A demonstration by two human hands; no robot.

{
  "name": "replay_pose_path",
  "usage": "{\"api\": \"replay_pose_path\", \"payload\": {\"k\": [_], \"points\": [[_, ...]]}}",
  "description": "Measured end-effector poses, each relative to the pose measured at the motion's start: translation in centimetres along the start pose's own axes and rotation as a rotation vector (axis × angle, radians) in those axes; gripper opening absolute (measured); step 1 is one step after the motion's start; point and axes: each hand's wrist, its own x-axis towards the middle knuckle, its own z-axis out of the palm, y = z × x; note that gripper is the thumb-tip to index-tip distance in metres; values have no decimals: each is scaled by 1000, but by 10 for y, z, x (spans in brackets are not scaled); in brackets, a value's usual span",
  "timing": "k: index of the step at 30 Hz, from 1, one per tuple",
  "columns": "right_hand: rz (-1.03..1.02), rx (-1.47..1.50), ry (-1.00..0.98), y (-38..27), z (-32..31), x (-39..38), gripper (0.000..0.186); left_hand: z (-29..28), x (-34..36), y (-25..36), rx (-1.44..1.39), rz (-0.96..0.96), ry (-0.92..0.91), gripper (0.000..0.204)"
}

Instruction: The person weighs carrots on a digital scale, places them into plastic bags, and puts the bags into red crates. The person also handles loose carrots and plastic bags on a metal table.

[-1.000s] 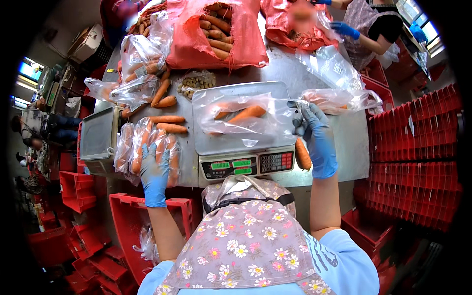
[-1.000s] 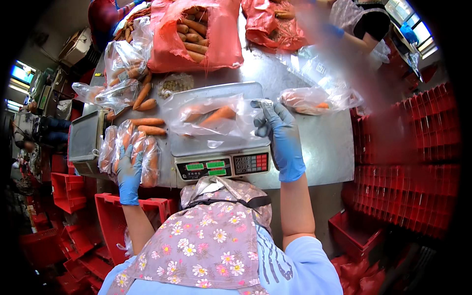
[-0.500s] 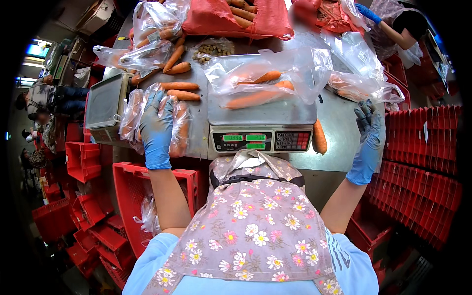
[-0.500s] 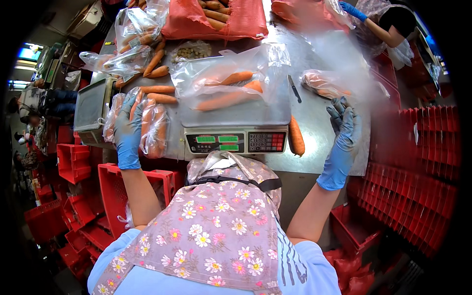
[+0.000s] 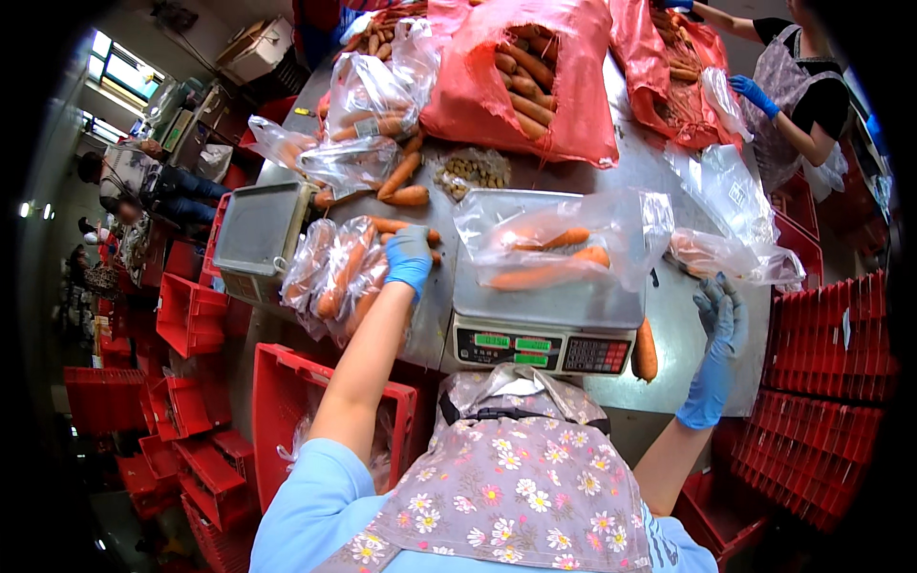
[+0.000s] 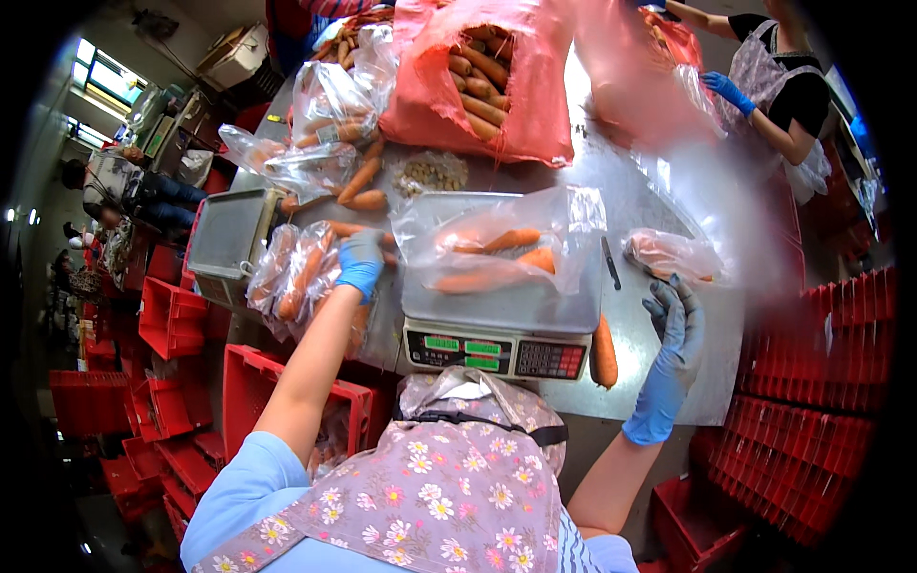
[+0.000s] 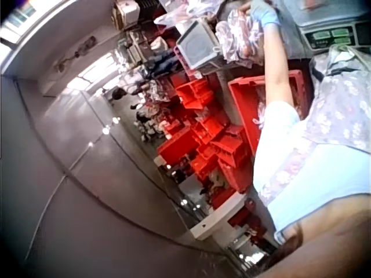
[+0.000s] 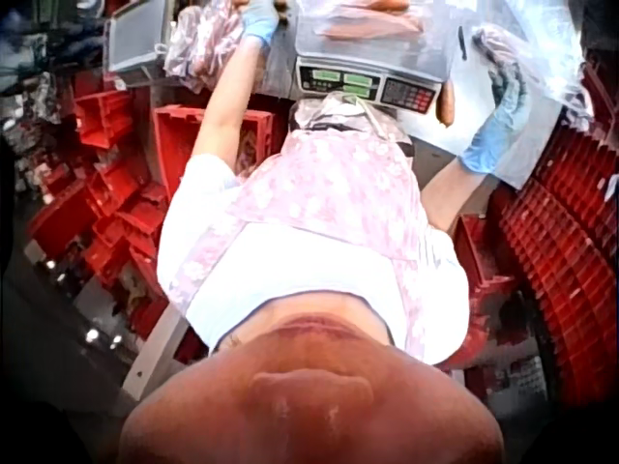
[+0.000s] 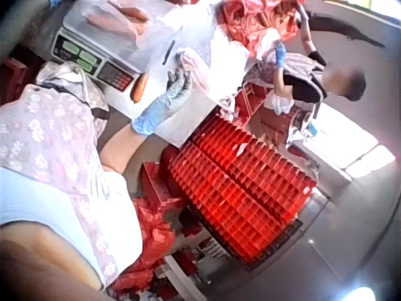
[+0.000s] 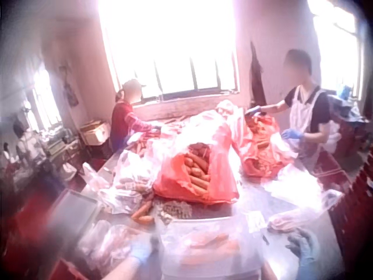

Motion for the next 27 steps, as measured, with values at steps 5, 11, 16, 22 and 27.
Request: {"api": "replay_pose_path", "payload": {"k": [5,11,16,22,27], "points": [[8,-45,26,4,-21,-4,37,14,53,-19,551,173,-227,23],[79,-12,51,9,-22,-10,37,7,67,-26,691,275,-302,19],[83,9,54,8,-17,-12,36,-15,66,-56,128,488,257,22],[81,-26,51,8,-16,-6,35,-93,44,-48,-741,139,524,28],[65,-15,-31,0,10,-8,34,-110,7,-33,-1528,130,304,31]]}}
